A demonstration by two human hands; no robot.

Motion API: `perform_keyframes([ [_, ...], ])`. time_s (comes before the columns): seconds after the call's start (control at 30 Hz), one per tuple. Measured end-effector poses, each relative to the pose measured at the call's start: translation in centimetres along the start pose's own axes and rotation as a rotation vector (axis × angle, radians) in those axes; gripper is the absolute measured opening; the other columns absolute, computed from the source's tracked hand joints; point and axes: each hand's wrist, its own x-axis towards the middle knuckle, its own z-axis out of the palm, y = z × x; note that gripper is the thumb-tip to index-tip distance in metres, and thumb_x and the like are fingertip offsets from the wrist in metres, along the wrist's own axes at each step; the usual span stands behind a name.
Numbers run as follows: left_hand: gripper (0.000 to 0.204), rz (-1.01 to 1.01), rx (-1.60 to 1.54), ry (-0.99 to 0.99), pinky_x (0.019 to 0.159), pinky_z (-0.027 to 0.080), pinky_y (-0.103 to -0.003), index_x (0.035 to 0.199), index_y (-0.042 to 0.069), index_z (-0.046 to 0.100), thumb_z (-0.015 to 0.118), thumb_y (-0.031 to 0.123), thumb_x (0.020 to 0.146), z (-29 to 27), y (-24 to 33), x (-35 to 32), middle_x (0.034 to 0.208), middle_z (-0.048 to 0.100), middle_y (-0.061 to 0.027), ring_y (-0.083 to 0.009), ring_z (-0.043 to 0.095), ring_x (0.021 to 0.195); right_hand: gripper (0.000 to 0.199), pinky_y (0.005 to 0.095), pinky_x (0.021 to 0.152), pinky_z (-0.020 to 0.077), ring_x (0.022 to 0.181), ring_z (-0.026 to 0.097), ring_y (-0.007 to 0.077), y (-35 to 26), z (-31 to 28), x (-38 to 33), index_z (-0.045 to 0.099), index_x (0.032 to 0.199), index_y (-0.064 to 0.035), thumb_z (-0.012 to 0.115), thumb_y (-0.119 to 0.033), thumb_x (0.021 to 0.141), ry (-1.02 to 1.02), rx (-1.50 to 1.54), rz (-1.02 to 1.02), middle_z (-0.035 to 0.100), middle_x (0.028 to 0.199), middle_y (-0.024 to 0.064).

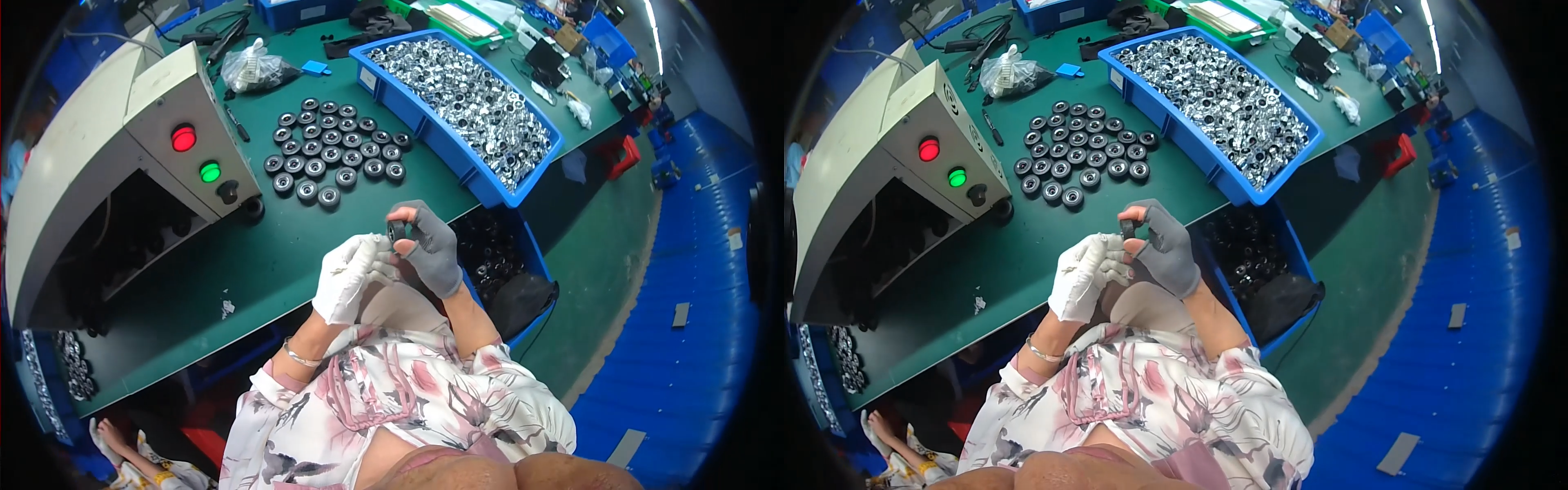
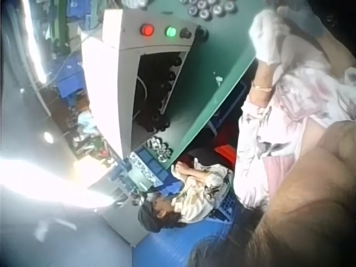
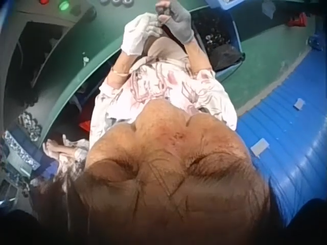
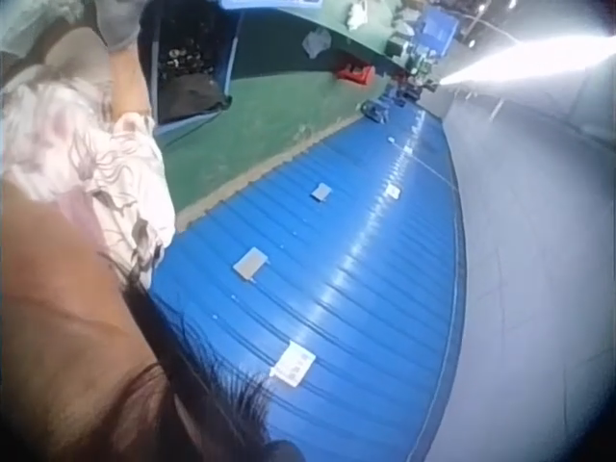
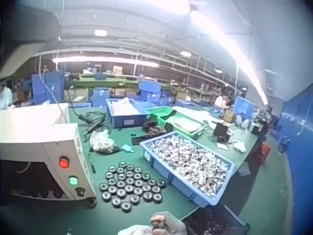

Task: Assembling bearing components into small black plastic wheels at a factory workstation.

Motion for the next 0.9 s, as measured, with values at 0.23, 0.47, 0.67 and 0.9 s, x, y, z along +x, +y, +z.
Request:
perform_keyframes([
  [0.23, 0.030, -0.080, 0.061, -0.020, 0.068, 0.052, -0.025, 0.115, -0.002, 0.064, 0.064, 0.024, 0.099, 0.0, 0.7, 0.7, 0.094, 0.069, -0.0094, -0.0136, 0.064, 0.073, 0.037, 0.0403, 0.092, 0.0466, 0.096, 0.060, 0.0325, 0.7, 0.0, 0.6, 0.066, 0.108, -0.0022, 0.076, -0.006, 0.073, -0.030, -0.566, -0.487, 0.062, 0.107, 0.0138],
  [0.47, 0.026, 0.055, 0.040, 0.026, 0.068, 0.046, -0.024, 0.114, 0.000, 0.067, 0.066, 0.021, 0.098, -0.1, -0.7, 0.7, 0.093, 0.069, -0.0040, -0.0094, 0.060, 0.077, 0.037, 0.0441, 0.094, 0.0476, 0.095, 0.060, 0.0312, -0.7, 0.0, 1.3, 0.067, 0.105, -0.0039, 0.079, -0.014, 0.071, -0.098, -0.669, -0.530, 0.064, 0.101, 0.0107],
  [0.67, 0.032, -0.002, -0.129, -0.033, 0.081, 0.048, -0.028, 0.115, -0.001, 0.064, 0.063, 0.027, 0.100, 0.4, -2.0, 2.2, 0.108, 0.065, -0.0070, -0.0131, 0.059, 0.094, 0.040, 0.0485, 0.097, 0.0456, 0.092, 0.059, 0.0317, 0.3, -2.1, 2.6, 0.068, 0.102, -0.0057, 0.081, -0.017, 0.066, -0.107, -0.775, -0.651, 0.063, 0.093, 0.0081],
  [0.9, 0.046, 0.091, -0.136, -0.017, 0.089, 0.049, -0.031, 0.117, -0.002, 0.060, 0.057, 0.041, 0.102, 0.9, -3.3, 3.8, 0.109, 0.063, -0.0093, -0.0185, 0.061, 0.099, 0.040, 0.0490, 0.097, 0.0463, 0.087, 0.059, 0.0299, 0.0, -2.9, 3.5, 0.069, 0.102, -0.0052, 0.081, -0.014, 0.064, -0.090, -0.649, -0.517, 0.062, 0.091, 0.0078],
])
